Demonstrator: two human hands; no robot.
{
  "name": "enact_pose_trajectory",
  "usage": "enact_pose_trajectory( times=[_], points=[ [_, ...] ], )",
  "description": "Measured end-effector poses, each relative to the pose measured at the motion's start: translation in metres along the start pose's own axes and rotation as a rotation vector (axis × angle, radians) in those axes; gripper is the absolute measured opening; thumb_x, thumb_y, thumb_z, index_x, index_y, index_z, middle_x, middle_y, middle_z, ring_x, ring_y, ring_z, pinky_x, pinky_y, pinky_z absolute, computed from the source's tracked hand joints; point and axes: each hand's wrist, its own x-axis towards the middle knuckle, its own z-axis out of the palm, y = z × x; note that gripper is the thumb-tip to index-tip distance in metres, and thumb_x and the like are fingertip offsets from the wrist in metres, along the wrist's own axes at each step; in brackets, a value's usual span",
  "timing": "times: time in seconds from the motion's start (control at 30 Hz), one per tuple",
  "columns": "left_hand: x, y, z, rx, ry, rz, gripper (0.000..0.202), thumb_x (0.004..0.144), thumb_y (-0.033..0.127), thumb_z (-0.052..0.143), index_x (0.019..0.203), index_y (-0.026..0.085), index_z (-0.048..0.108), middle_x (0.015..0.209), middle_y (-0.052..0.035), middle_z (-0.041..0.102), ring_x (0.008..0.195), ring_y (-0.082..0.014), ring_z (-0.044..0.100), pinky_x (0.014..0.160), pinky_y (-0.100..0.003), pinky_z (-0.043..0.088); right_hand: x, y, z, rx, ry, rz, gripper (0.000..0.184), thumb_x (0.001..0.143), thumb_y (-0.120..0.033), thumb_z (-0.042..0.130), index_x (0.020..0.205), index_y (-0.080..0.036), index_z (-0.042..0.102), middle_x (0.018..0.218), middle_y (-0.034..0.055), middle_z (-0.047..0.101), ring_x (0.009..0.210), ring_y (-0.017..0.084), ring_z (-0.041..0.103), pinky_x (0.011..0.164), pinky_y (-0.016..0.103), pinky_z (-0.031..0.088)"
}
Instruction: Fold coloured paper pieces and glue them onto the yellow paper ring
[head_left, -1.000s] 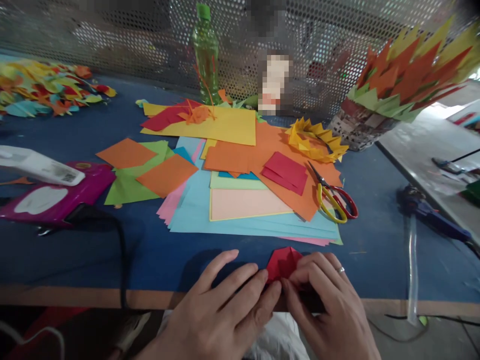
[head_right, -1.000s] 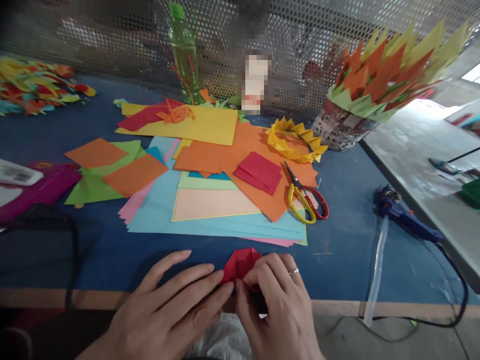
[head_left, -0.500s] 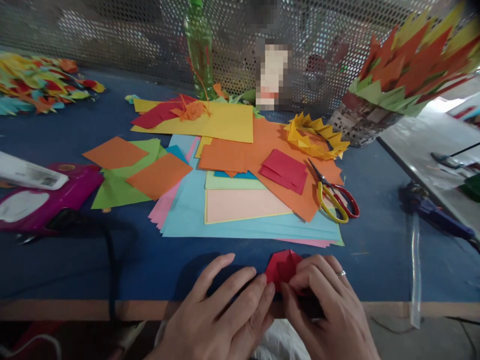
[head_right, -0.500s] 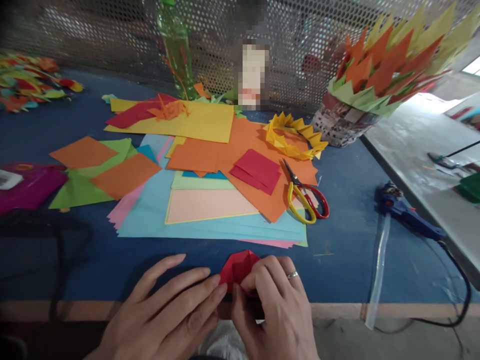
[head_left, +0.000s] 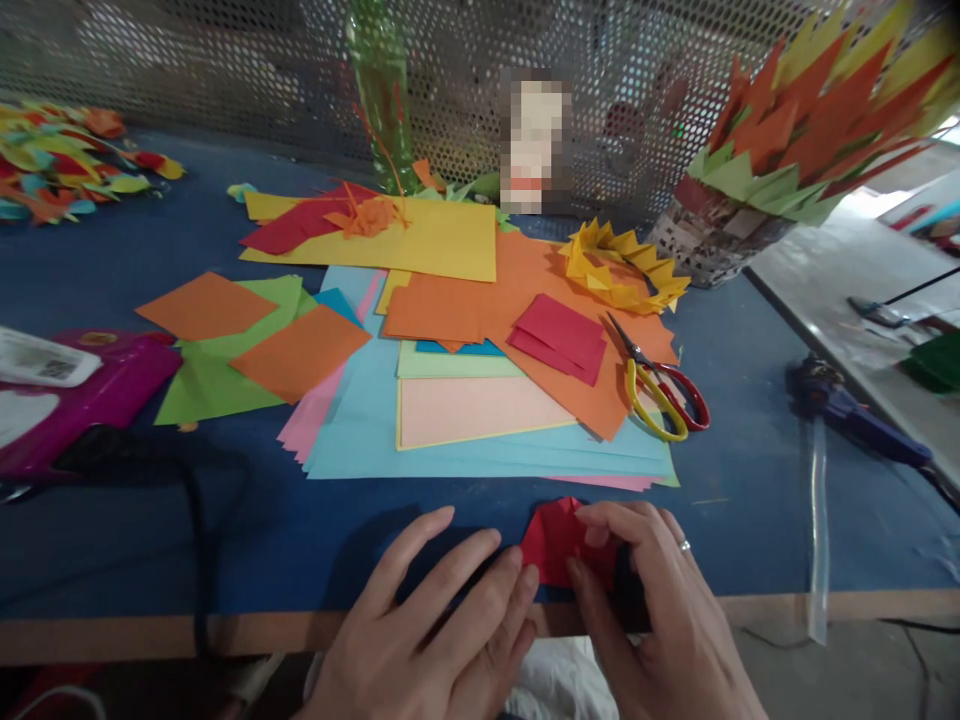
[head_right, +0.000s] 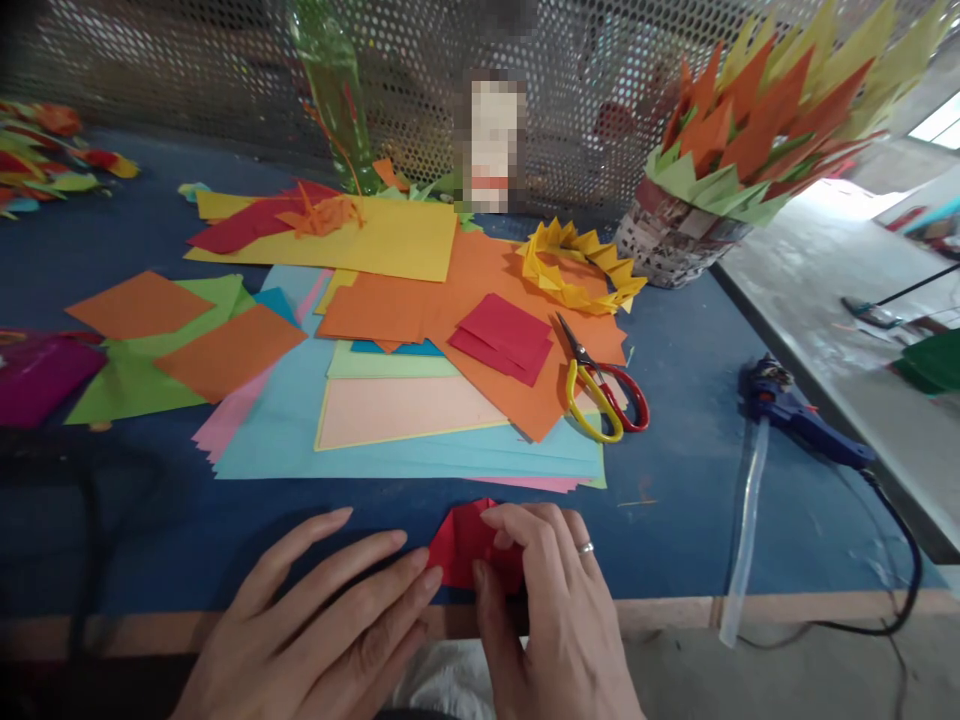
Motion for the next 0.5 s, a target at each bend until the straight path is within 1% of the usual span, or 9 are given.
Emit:
enact_pose_trajectory(
  times=[0.1,0.33,0.37,0.5],
  points=[
    [-0.0007,-0.0012,-0.0008,0.006,0.009,0.014,0.019,0.095,0.020,0.061,0.108,0.018,0.075,0.108,0.0029,0.077,0.106,-0.0162,0.066,0.122,-0.044,0.025,0.0004,-0.0003,-0.0020,0.016,-0.014,-0.002,0.029,0.092,-0.013,0.051,0.119,-0.022,0.053,0.102,0.0070,0.064,0.092,0.021,0.060,0.078,0.035,0.050],
    [-0.0012,-0.0020,-0.0049,0.018,-0.004,0.033,0.020,0.095,0.016,0.059,0.107,0.016,0.075,0.112,0.0010,0.076,0.108,-0.0168,0.066,0.121,-0.044,0.027,-0.0023,0.0038,-0.0041,0.061,-0.062,-0.014,0.029,0.095,-0.009,0.046,0.121,-0.022,0.052,0.099,0.0052,0.060,0.091,0.018,0.055,0.078,0.031,0.048],
    [-0.0011,-0.0023,-0.0057,0.020,0.003,0.041,0.020,0.095,0.016,0.059,0.107,0.015,0.075,0.113,0.0008,0.076,0.107,-0.0169,0.067,0.121,-0.044,0.027,-0.0031,0.0047,-0.0043,0.066,-0.068,-0.013,0.030,0.095,-0.009,0.045,0.120,-0.022,0.052,0.100,0.0053,0.060,0.092,0.019,0.055,0.078,0.031,0.048],
    [-0.0003,-0.0042,-0.0092,0.012,-0.028,0.061,0.023,0.096,0.014,0.057,0.110,0.016,0.074,0.115,-0.0009,0.075,0.111,-0.0181,0.066,0.121,-0.045,0.026,-0.0074,0.0081,-0.0057,0.083,-0.088,-0.017,0.030,0.096,-0.008,0.043,0.120,-0.023,0.052,0.107,0.0064,0.060,0.098,0.020,0.056,0.082,0.033,0.048]
  ],
)
